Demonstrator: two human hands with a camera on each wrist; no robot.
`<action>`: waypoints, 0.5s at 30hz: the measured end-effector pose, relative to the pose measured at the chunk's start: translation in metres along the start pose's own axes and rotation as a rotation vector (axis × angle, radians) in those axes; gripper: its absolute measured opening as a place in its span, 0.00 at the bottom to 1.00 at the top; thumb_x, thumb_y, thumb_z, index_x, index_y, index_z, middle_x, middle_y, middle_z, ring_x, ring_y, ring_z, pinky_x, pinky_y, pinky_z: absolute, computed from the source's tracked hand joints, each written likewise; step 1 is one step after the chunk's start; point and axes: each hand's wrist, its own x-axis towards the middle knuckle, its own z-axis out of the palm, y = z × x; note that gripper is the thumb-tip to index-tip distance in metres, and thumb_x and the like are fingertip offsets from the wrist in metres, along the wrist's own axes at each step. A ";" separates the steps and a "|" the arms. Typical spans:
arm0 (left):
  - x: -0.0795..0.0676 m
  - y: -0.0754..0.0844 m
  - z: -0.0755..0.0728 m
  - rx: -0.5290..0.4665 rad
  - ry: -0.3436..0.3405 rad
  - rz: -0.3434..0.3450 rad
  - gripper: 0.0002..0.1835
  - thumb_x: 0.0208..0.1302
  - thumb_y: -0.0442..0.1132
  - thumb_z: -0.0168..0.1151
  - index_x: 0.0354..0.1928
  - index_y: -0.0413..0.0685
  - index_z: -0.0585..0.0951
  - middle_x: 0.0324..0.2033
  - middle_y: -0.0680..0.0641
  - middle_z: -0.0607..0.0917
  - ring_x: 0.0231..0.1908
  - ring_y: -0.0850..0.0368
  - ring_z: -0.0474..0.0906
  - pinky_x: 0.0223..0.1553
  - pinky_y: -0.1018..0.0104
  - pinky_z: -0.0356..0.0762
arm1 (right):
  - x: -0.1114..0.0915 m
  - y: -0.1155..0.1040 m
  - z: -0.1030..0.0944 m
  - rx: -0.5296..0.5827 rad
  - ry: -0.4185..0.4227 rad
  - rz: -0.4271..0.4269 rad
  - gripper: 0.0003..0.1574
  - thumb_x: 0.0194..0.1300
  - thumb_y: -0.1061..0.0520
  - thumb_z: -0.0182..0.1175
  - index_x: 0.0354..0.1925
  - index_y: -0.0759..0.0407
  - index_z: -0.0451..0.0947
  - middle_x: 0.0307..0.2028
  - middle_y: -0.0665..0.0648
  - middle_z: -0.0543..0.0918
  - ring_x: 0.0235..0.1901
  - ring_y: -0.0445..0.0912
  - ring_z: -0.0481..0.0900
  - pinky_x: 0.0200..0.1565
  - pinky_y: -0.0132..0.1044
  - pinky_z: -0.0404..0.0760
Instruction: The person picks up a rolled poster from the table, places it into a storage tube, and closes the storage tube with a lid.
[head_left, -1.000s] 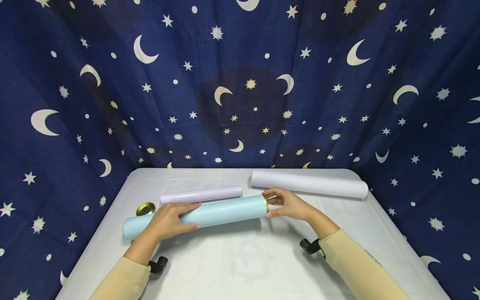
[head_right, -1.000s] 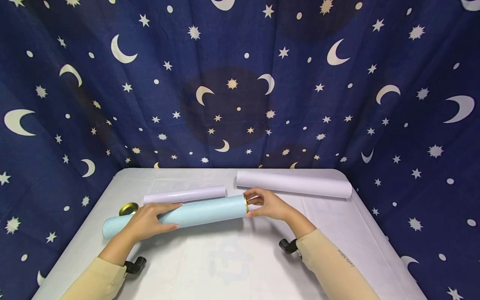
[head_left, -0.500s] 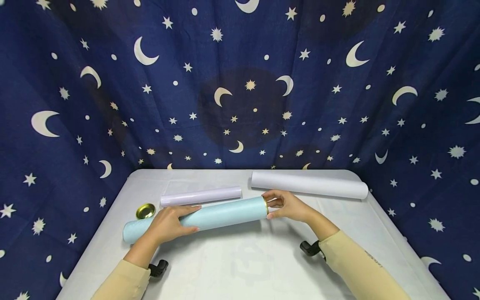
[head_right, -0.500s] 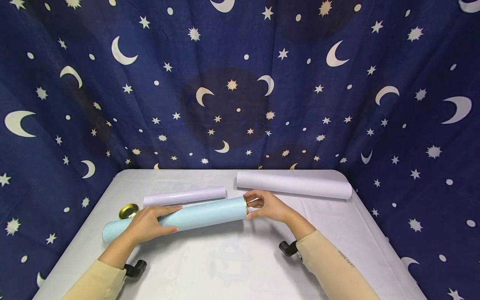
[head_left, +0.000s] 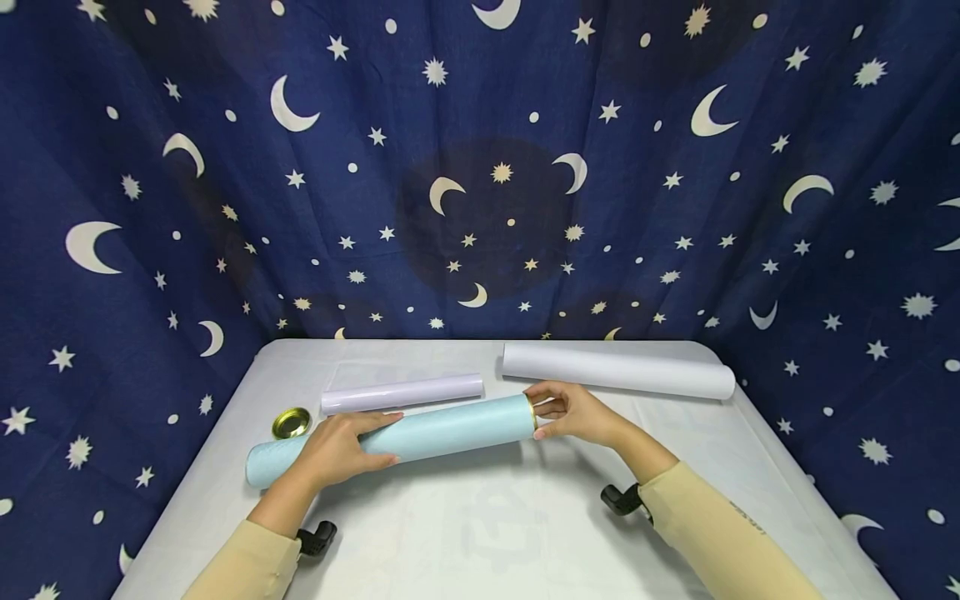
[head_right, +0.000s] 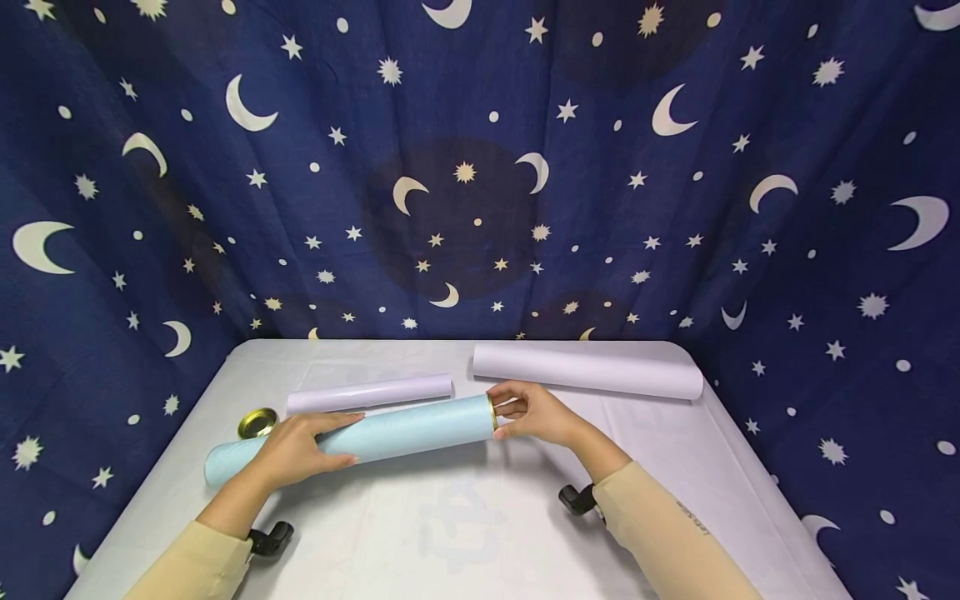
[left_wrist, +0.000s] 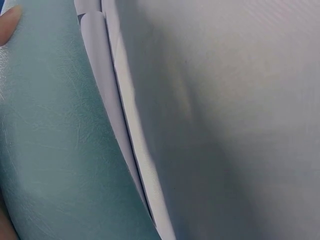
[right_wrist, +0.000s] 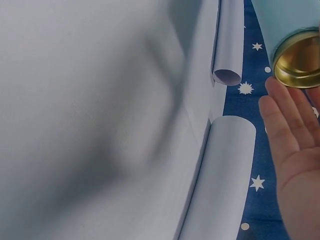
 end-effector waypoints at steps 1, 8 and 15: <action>0.000 0.000 0.000 -0.001 0.001 -0.001 0.36 0.46 0.66 0.76 0.60 0.70 0.82 0.53 0.61 0.85 0.51 0.54 0.83 0.47 0.53 0.81 | 0.000 0.000 0.000 0.000 0.002 0.002 0.46 0.52 0.64 0.77 0.65 0.73 0.68 0.61 0.71 0.74 0.56 0.61 0.79 0.56 0.44 0.79; 0.000 -0.001 0.001 -0.010 0.013 0.008 0.36 0.46 0.66 0.76 0.60 0.72 0.82 0.53 0.61 0.85 0.52 0.54 0.83 0.48 0.53 0.81 | 0.000 0.000 0.001 0.009 0.012 0.000 0.46 0.52 0.65 0.77 0.65 0.74 0.68 0.61 0.73 0.73 0.57 0.63 0.79 0.55 0.43 0.80; -0.001 0.000 0.002 -0.030 0.016 0.016 0.36 0.45 0.64 0.78 0.60 0.69 0.83 0.53 0.60 0.85 0.53 0.53 0.83 0.49 0.51 0.81 | -0.001 0.002 0.003 -0.007 0.025 -0.005 0.46 0.51 0.65 0.78 0.64 0.74 0.69 0.59 0.71 0.76 0.55 0.60 0.80 0.56 0.41 0.80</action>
